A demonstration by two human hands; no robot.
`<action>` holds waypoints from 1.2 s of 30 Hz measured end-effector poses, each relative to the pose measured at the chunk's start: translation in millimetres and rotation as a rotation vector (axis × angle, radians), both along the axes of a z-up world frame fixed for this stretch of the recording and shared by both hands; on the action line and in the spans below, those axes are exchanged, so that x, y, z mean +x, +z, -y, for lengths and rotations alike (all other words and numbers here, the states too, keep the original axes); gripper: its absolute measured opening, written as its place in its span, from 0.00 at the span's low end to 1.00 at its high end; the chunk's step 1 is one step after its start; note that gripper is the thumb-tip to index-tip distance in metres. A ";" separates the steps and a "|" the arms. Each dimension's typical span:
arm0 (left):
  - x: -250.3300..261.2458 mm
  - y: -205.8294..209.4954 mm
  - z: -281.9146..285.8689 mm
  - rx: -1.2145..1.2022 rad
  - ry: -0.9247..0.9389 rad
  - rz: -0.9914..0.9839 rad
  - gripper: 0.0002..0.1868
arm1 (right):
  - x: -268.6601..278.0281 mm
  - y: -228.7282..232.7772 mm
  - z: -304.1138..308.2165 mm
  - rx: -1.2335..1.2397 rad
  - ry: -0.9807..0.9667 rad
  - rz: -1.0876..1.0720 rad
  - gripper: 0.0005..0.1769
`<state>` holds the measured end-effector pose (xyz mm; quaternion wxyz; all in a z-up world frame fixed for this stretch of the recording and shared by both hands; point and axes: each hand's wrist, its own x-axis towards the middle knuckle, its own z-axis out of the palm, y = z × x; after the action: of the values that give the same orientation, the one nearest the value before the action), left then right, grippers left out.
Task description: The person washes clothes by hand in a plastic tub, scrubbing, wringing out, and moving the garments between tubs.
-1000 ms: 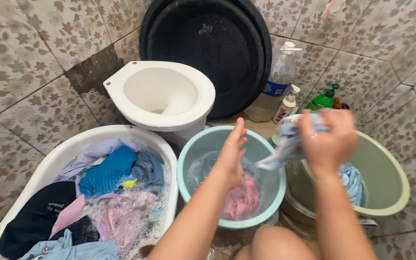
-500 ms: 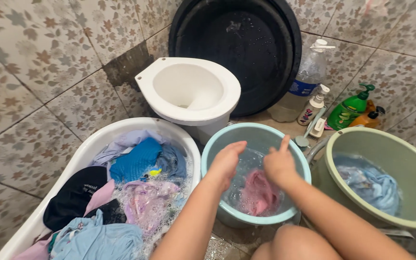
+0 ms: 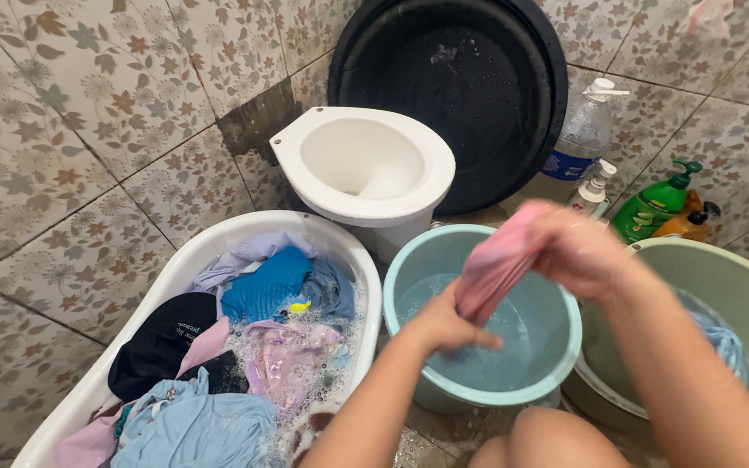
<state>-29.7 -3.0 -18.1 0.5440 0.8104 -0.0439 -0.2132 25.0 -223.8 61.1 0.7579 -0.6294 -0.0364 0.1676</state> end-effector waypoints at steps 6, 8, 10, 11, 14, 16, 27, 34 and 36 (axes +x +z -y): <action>19.8 47.2 12.8 -0.494 0.380 0.159 0.23 | -21.7 36.0 -12.9 0.156 -0.445 0.027 0.16; 21.0 58.2 16.1 -0.549 0.381 0.272 0.22 | -23.3 17.5 -29.2 0.057 -0.462 -0.240 0.25; 18.5 65.5 27.8 -0.506 0.353 0.337 0.22 | -25.9 -8.4 -55.6 0.186 -0.326 -0.513 0.33; 15.2 66.3 29.7 -0.483 0.365 0.385 0.23 | -25.3 -17.7 -61.7 0.333 -0.278 -0.558 0.34; 1.3 65.4 29.8 -0.272 0.457 0.695 0.33 | -4.7 -43.2 -65.2 0.553 -0.117 -0.543 0.27; -9.4 61.6 29.4 0.073 0.576 1.115 0.45 | 7.7 -66.9 -72.0 0.595 -0.153 -0.428 0.24; 39.7 -11.2 40.6 -0.467 0.520 -0.324 0.25 | -18.3 -59.1 -95.4 -0.265 -0.584 0.491 0.11; 32.5 -14.5 25.7 -0.830 -0.125 -0.925 0.19 | -44.5 -31.2 -65.5 -0.535 -0.234 1.045 0.13; 28.7 0.2 41.2 -0.937 -0.090 -0.825 0.20 | -49.9 -23.0 -45.4 -0.594 -0.285 1.149 0.11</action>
<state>-1.0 -44.2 -17.9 0.8043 0.3342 0.0469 -0.4891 -24.9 -178.4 38.1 0.4267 -0.7997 -0.3033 -0.2940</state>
